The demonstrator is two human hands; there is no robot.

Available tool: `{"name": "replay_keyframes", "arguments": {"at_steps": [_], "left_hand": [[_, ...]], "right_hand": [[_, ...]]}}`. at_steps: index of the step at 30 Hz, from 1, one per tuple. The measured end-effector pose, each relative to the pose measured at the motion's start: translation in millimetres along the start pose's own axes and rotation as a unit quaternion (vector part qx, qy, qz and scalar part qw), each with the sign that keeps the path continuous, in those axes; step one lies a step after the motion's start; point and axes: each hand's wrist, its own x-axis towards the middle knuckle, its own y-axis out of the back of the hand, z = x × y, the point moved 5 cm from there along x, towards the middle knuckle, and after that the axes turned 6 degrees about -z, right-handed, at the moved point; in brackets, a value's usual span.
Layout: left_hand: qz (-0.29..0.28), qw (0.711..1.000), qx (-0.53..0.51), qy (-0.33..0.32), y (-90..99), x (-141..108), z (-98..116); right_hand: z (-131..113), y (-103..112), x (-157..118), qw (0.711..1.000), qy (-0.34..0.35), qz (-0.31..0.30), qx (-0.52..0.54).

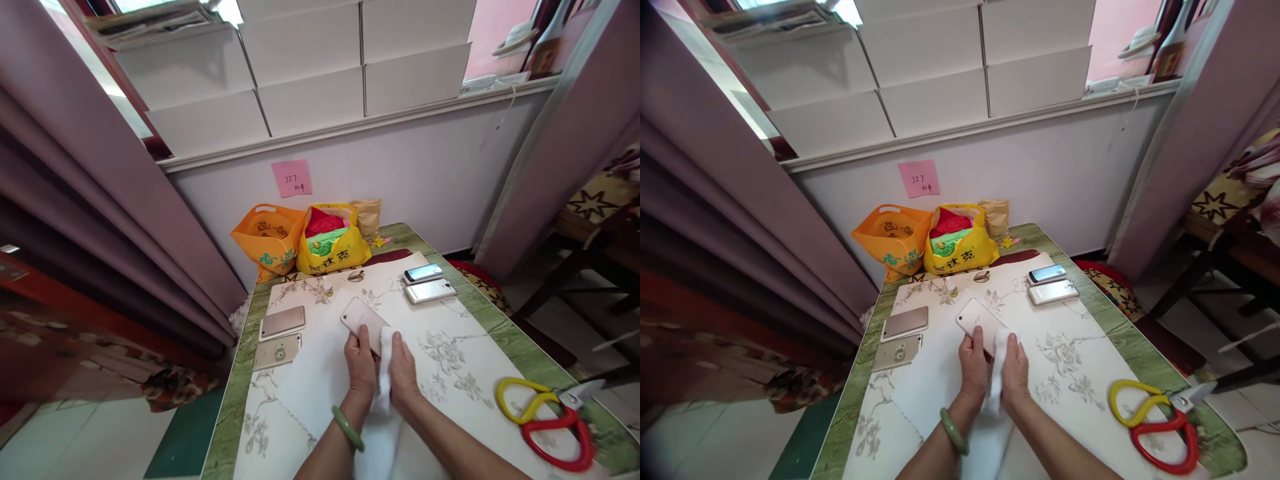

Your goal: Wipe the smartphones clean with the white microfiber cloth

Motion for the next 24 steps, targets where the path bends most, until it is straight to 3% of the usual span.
{"name": "replay_keyframes", "arguments": {"at_steps": [4,5,7,8,9,11,14,16,18,24], "left_hand": [[-0.199,0.977,-0.001,0.074,22.7,-9.6,-2.8],[-0.198,0.978,-0.021,0.069,33.6,-8.2,2.3],[-0.127,0.991,-0.016,0.043,58.2,-1.1,16.3],[-0.086,0.996,0.016,0.026,68.0,2.8,24.2],[-0.081,0.994,0.066,0.007,71.5,6.2,31.8],[-0.156,0.975,0.158,-0.018,62.2,10.7,42.1],[-0.299,0.922,0.243,-0.029,32.3,10.3,44.9],[-0.326,0.912,0.248,-0.023,17.4,10.4,44.4],[-0.328,0.921,0.212,-0.002,8.8,10.6,44.0],[-0.374,0.916,0.122,0.081,9.7,0.2,39.1]], "right_hand": [[-27.3,18.2,28.1,0.993,0.082,-0.067,-0.046],[-35.0,20.9,32.9,0.987,0.106,-0.096,-0.070],[-48.8,24.4,37.3,0.968,0.156,-0.139,-0.141],[-54.2,24.9,37.3,0.954,0.181,-0.154,-0.180],[-58.4,24.1,35.9,0.940,0.203,-0.170,-0.217],[-63.5,19.0,31.0,0.911,0.233,-0.208,-0.268],[-67.2,8.9,24.4,0.888,0.246,-0.252,-0.296],[-69.2,5.0,23.8,0.891,0.241,-0.259,-0.284],[-69.3,4.4,26.1,0.904,0.226,-0.255,-0.257],[-57.1,11.0,30.7,0.933,0.172,-0.244,-0.199]]}}
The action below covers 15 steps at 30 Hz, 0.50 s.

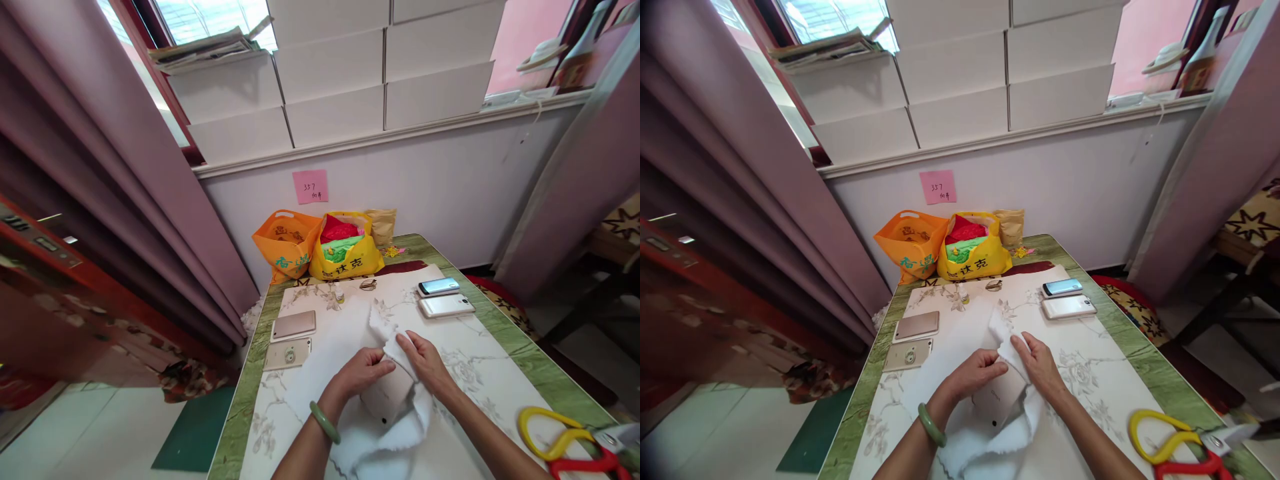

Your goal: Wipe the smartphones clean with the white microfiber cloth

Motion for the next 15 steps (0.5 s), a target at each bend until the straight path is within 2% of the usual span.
{"name": "replay_keyframes", "arguments": {"at_steps": [2,4,7,9,11,15], "left_hand": [[-0.001,1.000,-0.015,-0.001,0.6,-2.7,-3.7],[0.027,0.999,-0.040,-0.002,2.4,-2.1,-9.1],[0.080,0.993,-0.083,0.014,2.6,3.3,-20.7],[0.111,0.989,-0.099,0.018,0.7,7.9,-27.6],[0.153,0.982,-0.110,0.008,0.1,11.5,-32.3],[0.241,0.962,-0.127,-0.030,4.2,14.5,-35.6]], "right_hand": [[3.1,-3.7,-2.6,0.999,-0.011,-0.007,0.029],[5.4,-8.5,-4.3,0.997,-0.032,-0.003,0.071],[10.2,-15.1,-6.2,0.987,-0.086,0.052,0.125],[13.3,-20.1,-9.1,0.978,-0.117,0.105,0.137],[15.7,-28.4,-13.7,0.973,-0.133,0.133,0.137],[19.5,-50.7,-28.8,0.976,-0.132,0.117,0.126]]}}
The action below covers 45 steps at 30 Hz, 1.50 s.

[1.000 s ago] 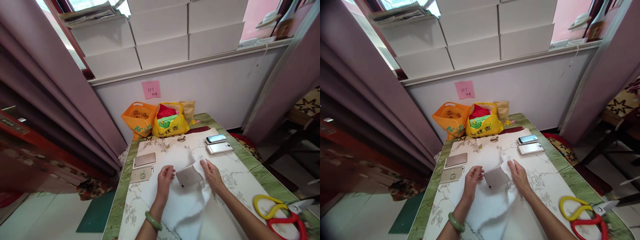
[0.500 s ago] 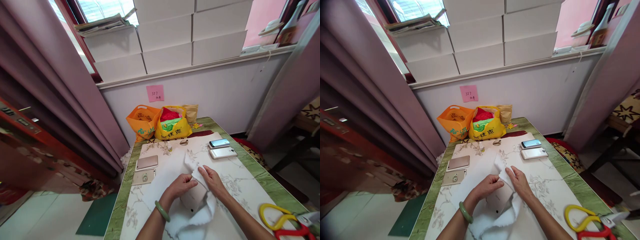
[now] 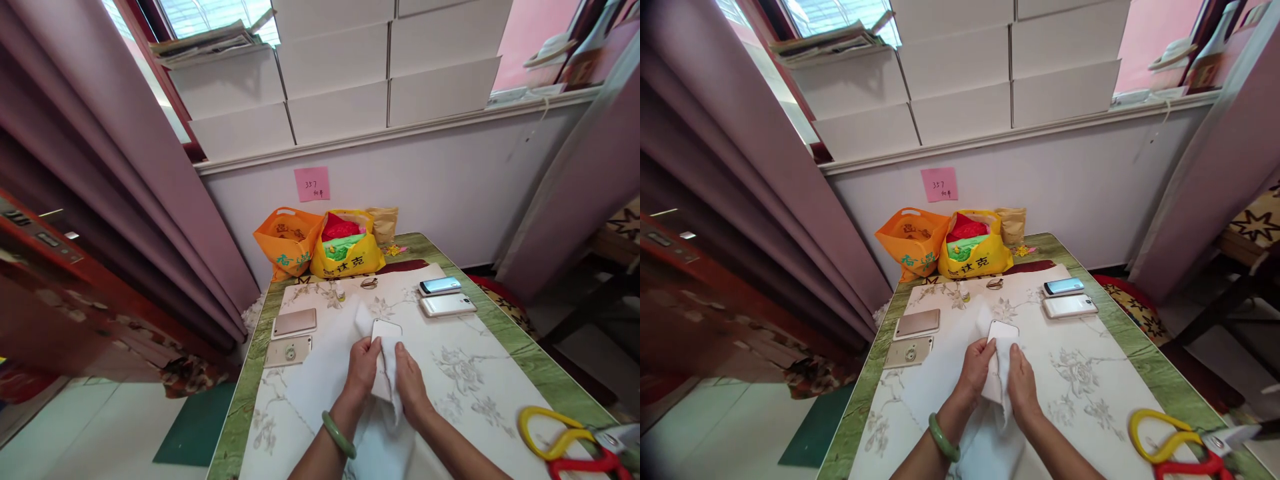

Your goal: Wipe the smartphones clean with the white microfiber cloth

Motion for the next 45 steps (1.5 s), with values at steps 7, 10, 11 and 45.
{"name": "replay_keyframes", "arguments": {"at_steps": [7,10,11,45], "left_hand": [[0.137,0.990,-0.011,-0.038,15.9,3.3,5.8],[0.134,0.989,0.002,-0.059,17.1,1.4,12.3],[0.119,0.991,0.010,-0.064,16.0,0.0,14.7],[0.175,0.975,-0.129,-0.048,5.0,-17.1,-3.4]], "right_hand": [[6.9,-13.9,-30.3,0.997,0.025,-0.067,-0.030],[0.8,-13.9,-25.7,0.995,0.039,-0.079,-0.047],[-2.6,-12.7,-20.8,0.995,0.044,-0.075,-0.054],[-9.1,21.0,-33.5,0.998,0.040,-0.040,0.001]]}}
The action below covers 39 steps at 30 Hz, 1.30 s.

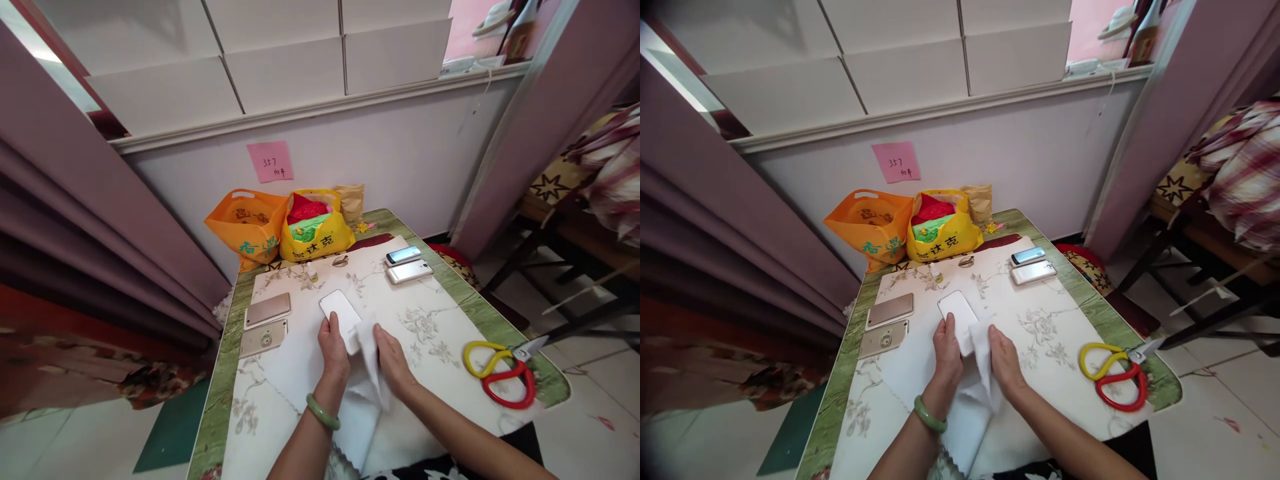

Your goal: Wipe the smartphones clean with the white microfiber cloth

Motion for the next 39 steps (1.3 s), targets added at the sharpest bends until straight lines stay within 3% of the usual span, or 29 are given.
{"name": "replay_keyframes", "arguments": {"at_steps": [5,12,16,20,23,29,33,39], "left_hand": [[-0.004,0.998,-0.065,0.002,-3.8,-4.1,-1.0],[0.012,0.983,-0.142,0.113,3.1,-19.3,-24.7],[-0.017,0.985,-0.107,0.132,7.5,-21.8,-28.8],[-0.073,0.989,-0.042,0.122,10.1,-19.3,-20.2],[-0.149,0.982,0.034,0.116,10.4,-15.9,-6.3],[-0.298,0.931,0.189,0.094,7.8,-10.6,13.2],[-0.391,0.893,0.211,0.074,-1.3,-14.7,11.8],[-0.442,0.850,0.279,0.066,-5.7,-21.0,14.9]], "right_hand": [[4.1,-18.7,3.5,0.999,-0.004,-0.038,0.003],[11.4,-8.4,16.6,0.988,0.060,0.061,-0.126],[16.9,-3.2,21.8,0.988,0.050,0.092,-0.110],[20.6,1.3,22.5,0.992,0.052,0.085,-0.082],[19.5,1.8,20.0,0.991,0.089,0.052,-0.091],[22.6,-5.4,15.6,0.980,0.150,-0.072,-0.110],[25.2,-1.9,16.0,0.984,0.140,-0.070,-0.083],[22.3,0.4,18.2,0.987,0.144,-0.044,-0.052]]}}
